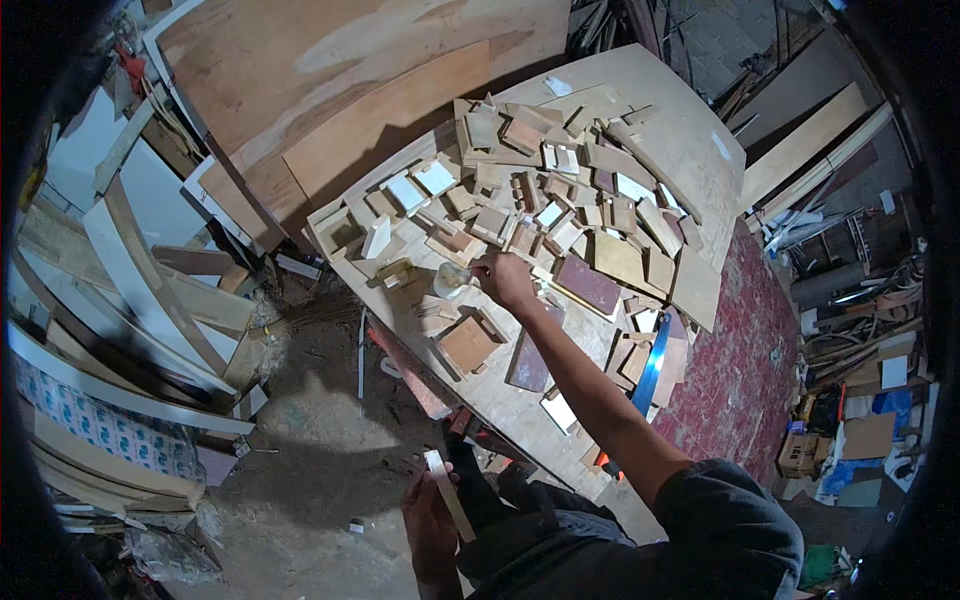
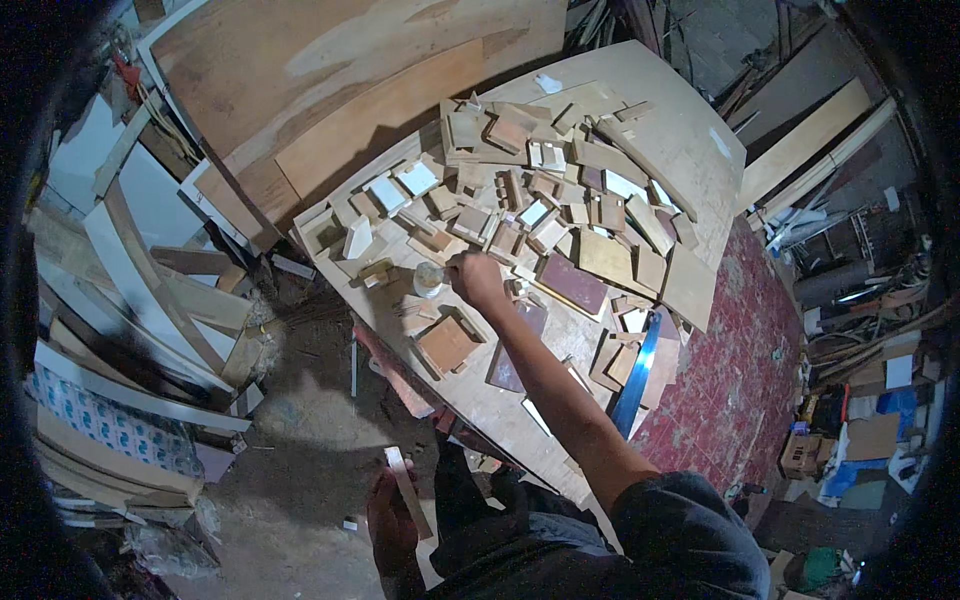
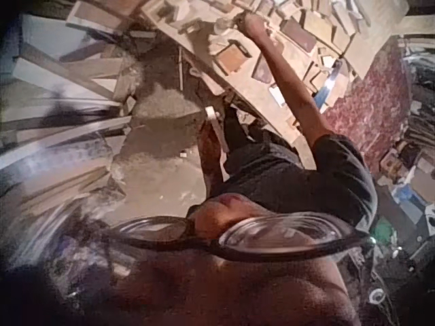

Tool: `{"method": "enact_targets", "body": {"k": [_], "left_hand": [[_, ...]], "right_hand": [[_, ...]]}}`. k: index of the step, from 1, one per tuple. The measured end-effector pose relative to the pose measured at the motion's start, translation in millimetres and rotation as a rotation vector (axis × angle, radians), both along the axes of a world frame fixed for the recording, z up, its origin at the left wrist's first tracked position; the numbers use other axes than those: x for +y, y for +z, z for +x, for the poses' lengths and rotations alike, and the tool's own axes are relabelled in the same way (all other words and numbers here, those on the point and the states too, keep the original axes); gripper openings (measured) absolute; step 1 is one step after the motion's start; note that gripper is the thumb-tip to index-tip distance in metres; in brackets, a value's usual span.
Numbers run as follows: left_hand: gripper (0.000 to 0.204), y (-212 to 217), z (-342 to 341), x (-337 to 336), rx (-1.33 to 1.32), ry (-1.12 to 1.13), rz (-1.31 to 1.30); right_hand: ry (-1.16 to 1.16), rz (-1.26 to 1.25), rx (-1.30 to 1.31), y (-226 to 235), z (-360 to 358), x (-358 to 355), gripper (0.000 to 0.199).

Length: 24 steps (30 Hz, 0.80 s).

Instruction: Apply glue to wood pieces and assemble a small rectangular frame.

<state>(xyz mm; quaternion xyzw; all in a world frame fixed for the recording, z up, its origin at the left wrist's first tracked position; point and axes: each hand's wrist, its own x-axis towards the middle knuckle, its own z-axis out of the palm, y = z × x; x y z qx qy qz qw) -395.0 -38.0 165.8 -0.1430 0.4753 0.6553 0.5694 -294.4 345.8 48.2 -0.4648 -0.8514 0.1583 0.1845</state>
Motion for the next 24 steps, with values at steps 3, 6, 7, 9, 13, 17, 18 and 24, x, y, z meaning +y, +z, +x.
{"method": "enact_targets", "body": {"k": [3,6,7,9,13,17,18,24], "left_hand": [[0.026,-11.0,-6.2,-4.2,-0.035,0.073,0.043],[0.025,-9.4,-7.7,0.8,-0.038,0.120,0.046],[0.026,-11.6,-10.3,0.1,-0.029,0.104,0.031],[0.026,-13.8,-14.0,-1.9,-0.021,0.092,0.015],[0.028,-11.3,-15.9,-7.0,-0.055,0.109,-0.011],[0.028,-2.4,-13.4,-10.8,-0.043,0.167,0.014],[0.028,-2.7,-12.6,-11.8,-0.042,0.163,0.020],[0.027,-1.8,-2.2,-15.3,-0.098,0.182,0.112]], "right_hand": [[0.083,0.015,-0.150,-20.4,-16.7,8.2,0.016],[0.125,0.065,-0.259,-46.6,-19.1,19.5,0.018],[0.138,0.069,-0.280,-51.2,-23.1,18.9,0.017],[0.126,0.058,-0.299,-57.6,-28.6,19.0,0.015],[0.137,0.113,-0.220,-63.3,-33.2,25.9,0.017],[0.027,0.002,-0.116,-59.9,-38.0,21.5,0.018],[-0.004,-0.054,-0.084,-58.4,-34.1,25.4,0.020],[-0.041,-0.126,0.076,-60.7,-16.8,31.9,0.026]]}}
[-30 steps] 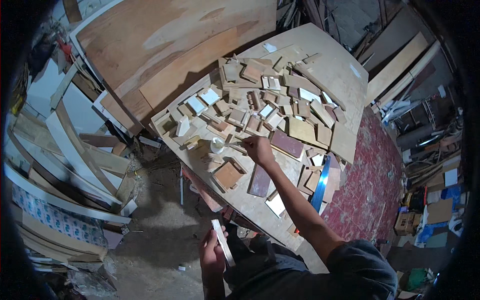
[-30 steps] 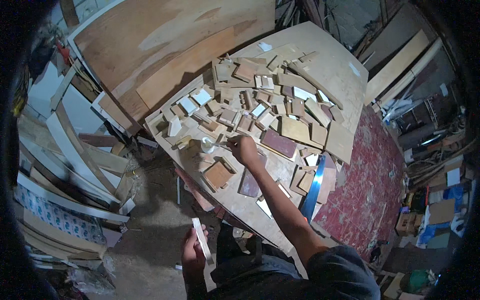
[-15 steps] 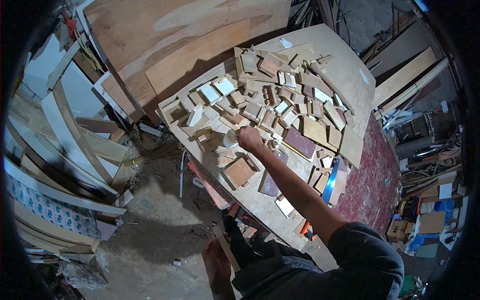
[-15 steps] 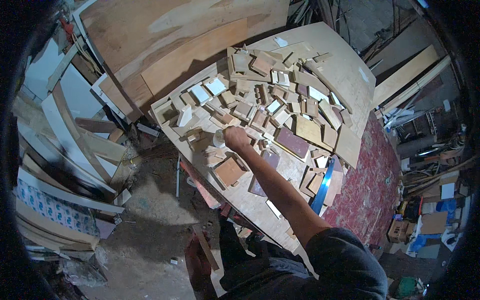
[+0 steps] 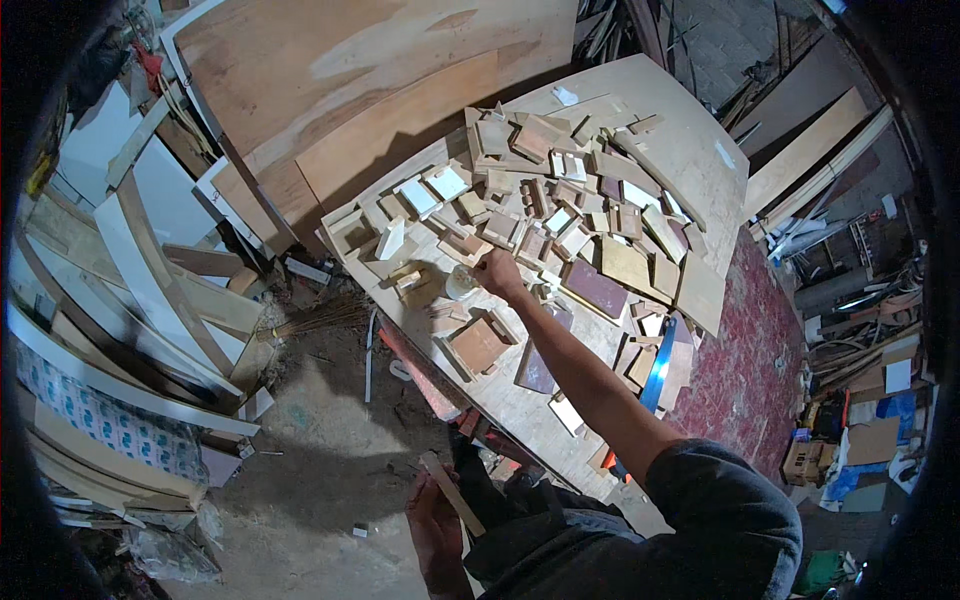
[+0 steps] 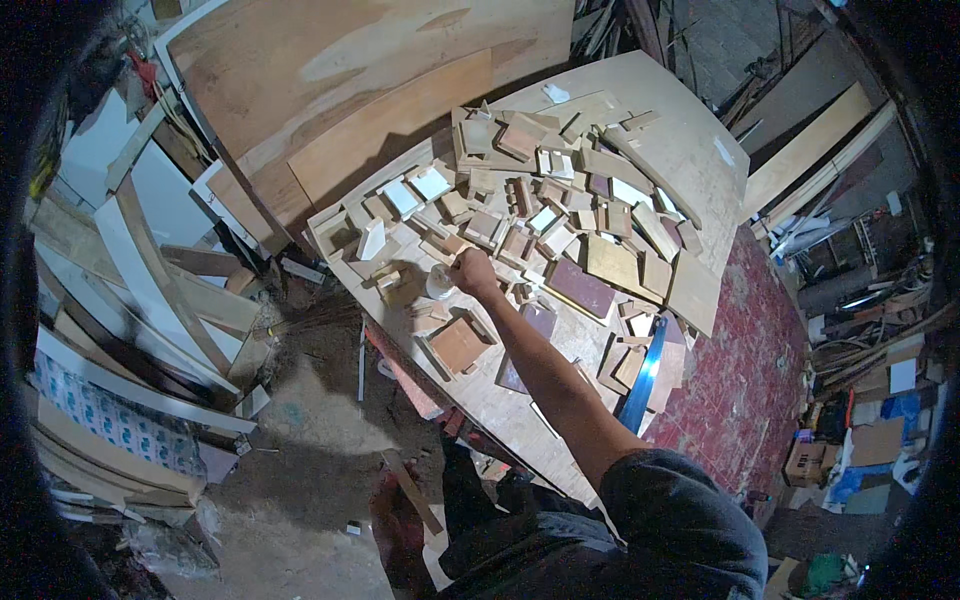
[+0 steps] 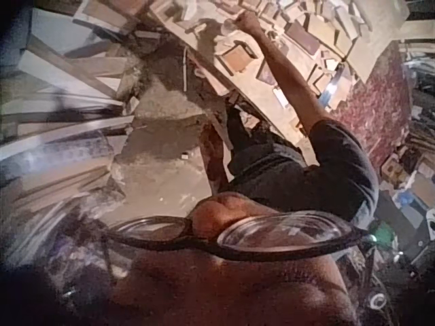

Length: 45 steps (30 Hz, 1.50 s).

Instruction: Apply glue to wood pieces and assemble a small rectangular frame.

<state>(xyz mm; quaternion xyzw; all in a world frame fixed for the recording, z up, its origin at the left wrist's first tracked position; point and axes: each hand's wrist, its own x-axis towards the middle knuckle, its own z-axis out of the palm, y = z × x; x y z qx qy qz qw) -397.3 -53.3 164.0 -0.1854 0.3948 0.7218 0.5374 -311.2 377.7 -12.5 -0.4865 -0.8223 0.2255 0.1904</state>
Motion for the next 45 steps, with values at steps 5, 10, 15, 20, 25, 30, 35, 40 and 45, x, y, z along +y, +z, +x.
{"method": "enact_targets", "body": {"k": [5,10,15,20,25,30,35,40,45], "left_hand": [[0.023,12.9,10.2,-3.9,0.082,-0.027,0.021],[0.024,7.0,19.6,-16.1,0.131,-0.045,0.048],[0.029,11.2,31.6,-15.9,0.154,-0.169,0.020],[0.038,35.5,48.5,-13.6,0.238,-0.308,-0.074],[0.033,63.0,65.7,0.6,0.216,-0.343,0.002],[0.029,97.3,99.5,27.2,0.330,-0.498,0.086],[0.022,114.7,135.1,43.0,0.320,-0.661,0.273],[0.028,142.5,175.9,43.4,0.398,-0.777,0.364],[0.030,159.7,205.4,38.8,0.470,-0.809,0.418]], "right_hand": [[-0.147,-0.163,0.065,1.7,-0.8,-3.1,0.031],[-0.171,-0.088,0.134,4.3,1.7,-7.1,0.027],[-0.253,-0.047,0.195,12.3,34.5,-9.7,0.024],[-0.274,-0.126,0.289,52.5,77.4,-37.2,0.026],[-0.255,-0.530,0.859,155.0,143.7,-122.4,0.018],[-0.241,-0.495,1.148,254.7,225.7,-224.2,0.013],[-0.265,-0.285,1.235,297.4,288.7,-298.5,0.010],[-0.309,-0.138,1.169,318.3,321.9,-339.7,0.013],[-0.232,0.176,0.907,330.1,353.4,-364.0,0.019]]}}
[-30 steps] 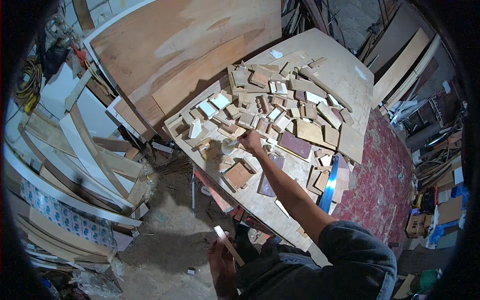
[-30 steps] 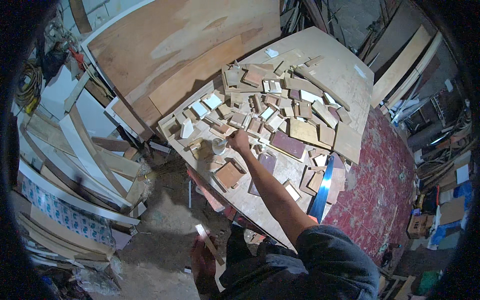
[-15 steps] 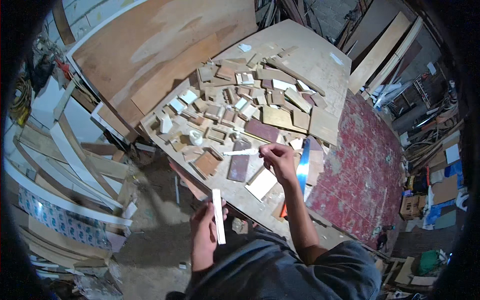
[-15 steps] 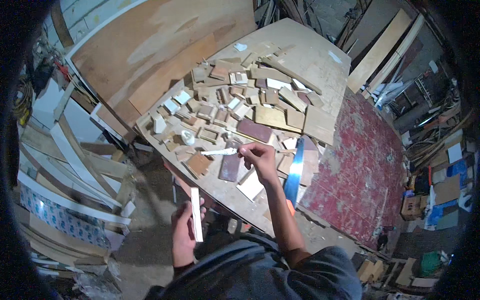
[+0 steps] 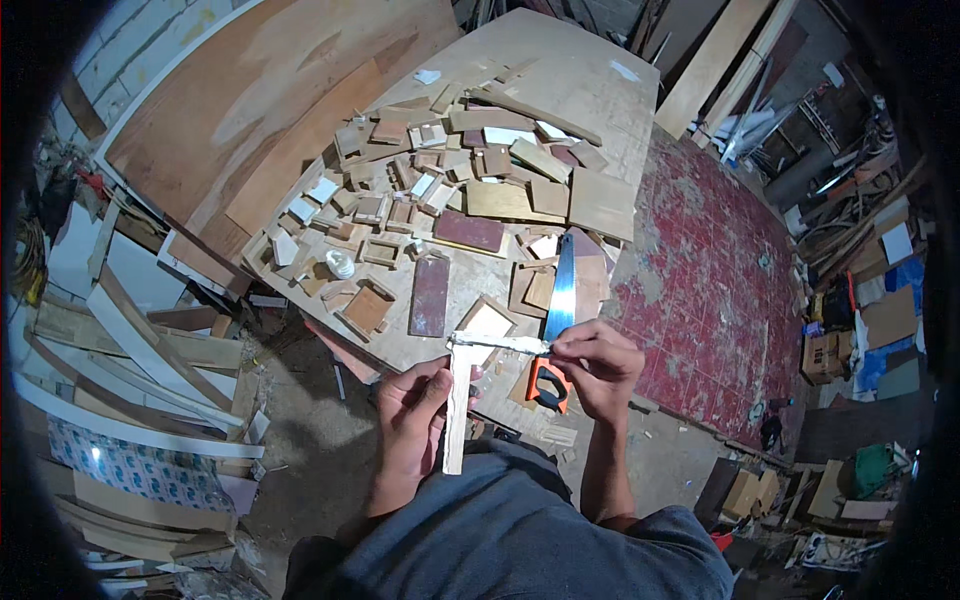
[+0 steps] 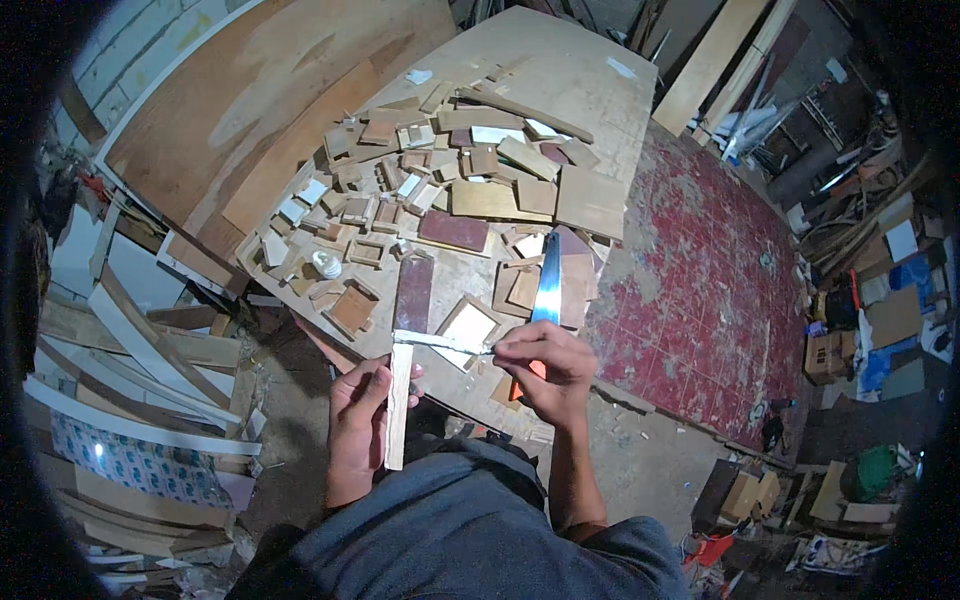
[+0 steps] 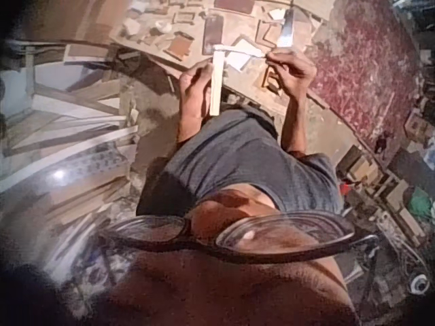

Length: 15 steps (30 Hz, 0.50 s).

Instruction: Apply glue to wood pieces and assemble a small rectangular frame.

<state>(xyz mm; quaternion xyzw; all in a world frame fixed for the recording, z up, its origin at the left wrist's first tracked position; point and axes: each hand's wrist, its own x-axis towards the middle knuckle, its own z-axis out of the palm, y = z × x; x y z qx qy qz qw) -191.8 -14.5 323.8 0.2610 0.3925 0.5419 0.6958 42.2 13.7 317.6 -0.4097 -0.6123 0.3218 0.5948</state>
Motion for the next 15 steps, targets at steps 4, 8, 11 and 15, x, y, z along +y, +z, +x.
{"method": "enact_targets", "body": {"k": [4,8,11,15], "left_hand": [[0.031,10.4,8.6,-4.1,-0.065,-0.080,0.039],[0.035,17.3,12.6,-8.2,-0.099,-0.152,0.094],[0.037,20.4,17.9,-10.7,-0.107,-0.167,0.082],[0.036,21.1,28.7,-11.5,-0.134,-0.136,0.078]], "right_hand": [[-0.083,0.156,-0.169,5.6,18.8,-13.7,0.024],[-0.183,0.246,-0.306,14.3,30.7,-27.2,0.021],[-0.210,0.324,-0.375,15.0,38.4,-33.4,0.016],[-0.213,0.357,-0.354,16.8,49.2,-36.6,0.013]]}}
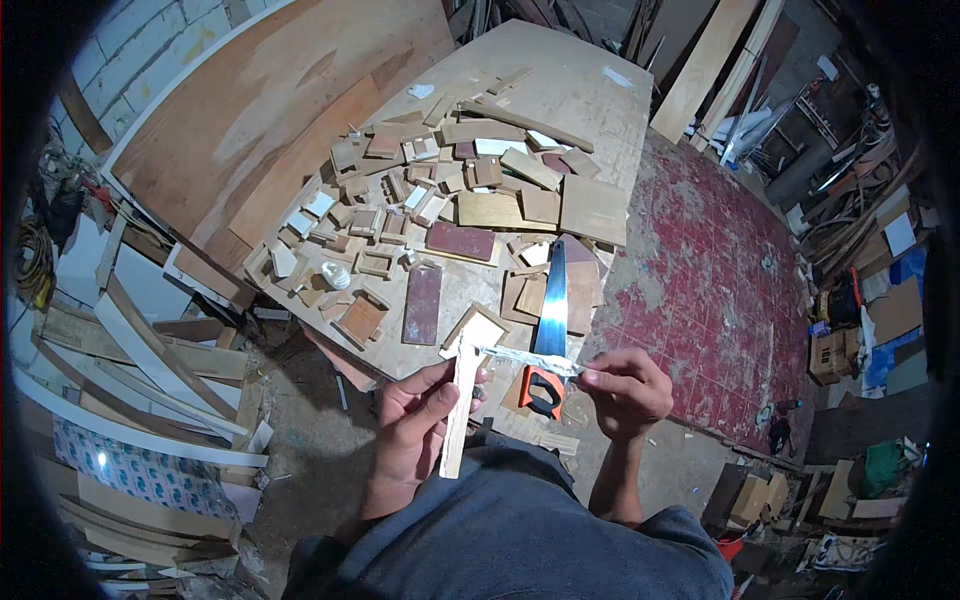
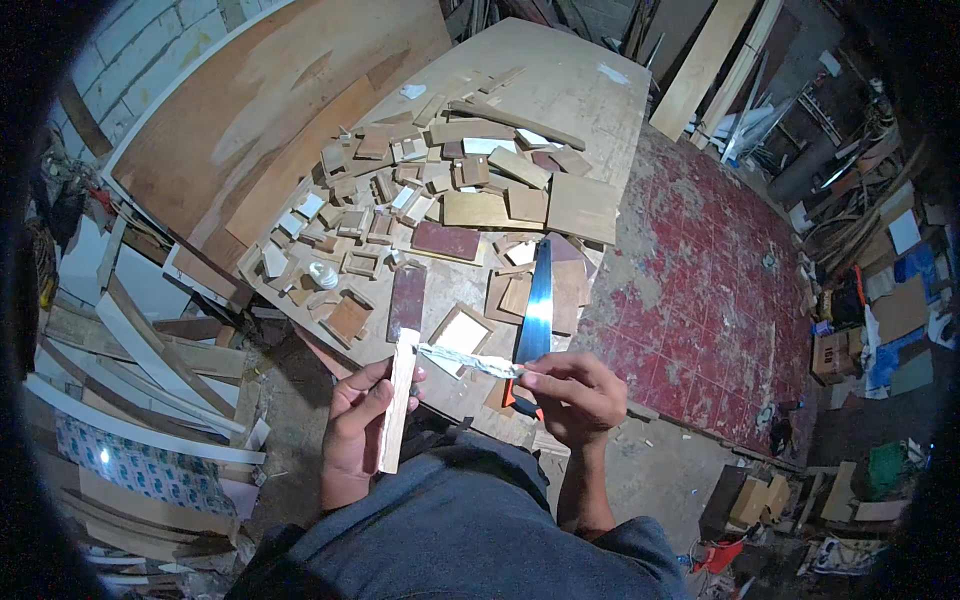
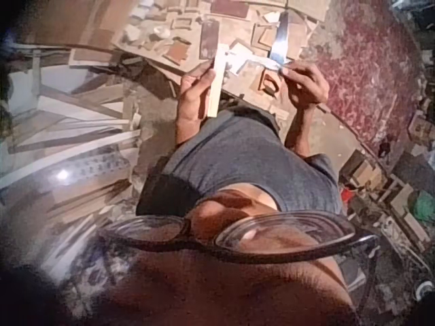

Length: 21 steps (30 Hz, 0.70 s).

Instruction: Apply glue to wood pieces and assemble a small rectangular frame.

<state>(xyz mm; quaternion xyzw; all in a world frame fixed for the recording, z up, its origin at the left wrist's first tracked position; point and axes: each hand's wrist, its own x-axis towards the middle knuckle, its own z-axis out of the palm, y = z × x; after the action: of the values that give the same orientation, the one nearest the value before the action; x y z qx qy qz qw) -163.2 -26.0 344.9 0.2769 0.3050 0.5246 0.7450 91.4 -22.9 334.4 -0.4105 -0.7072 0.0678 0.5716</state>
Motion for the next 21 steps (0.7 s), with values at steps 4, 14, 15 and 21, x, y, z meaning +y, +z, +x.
{"method": "enact_targets", "body": {"k": [4,14,15,21], "left_hand": [[0.035,-1.5,10.3,0.0,-0.014,-0.030,0.006],[0.033,3.4,31.0,7.0,-0.020,-0.051,-0.008],[0.033,3.6,32.4,7.3,-0.016,-0.057,-0.019],[0.033,-0.4,37.7,9.2,-0.010,-0.092,-0.043]], "right_hand": [[-0.020,0.037,0.126,-0.6,5.5,5.6,0.016],[0.064,-0.004,0.121,-11.8,19.3,6.4,0.016],[0.058,-0.005,0.123,-11.6,21.4,5.2,0.016],[0.066,0.025,0.269,-13.6,31.4,3.1,0.019]]}}
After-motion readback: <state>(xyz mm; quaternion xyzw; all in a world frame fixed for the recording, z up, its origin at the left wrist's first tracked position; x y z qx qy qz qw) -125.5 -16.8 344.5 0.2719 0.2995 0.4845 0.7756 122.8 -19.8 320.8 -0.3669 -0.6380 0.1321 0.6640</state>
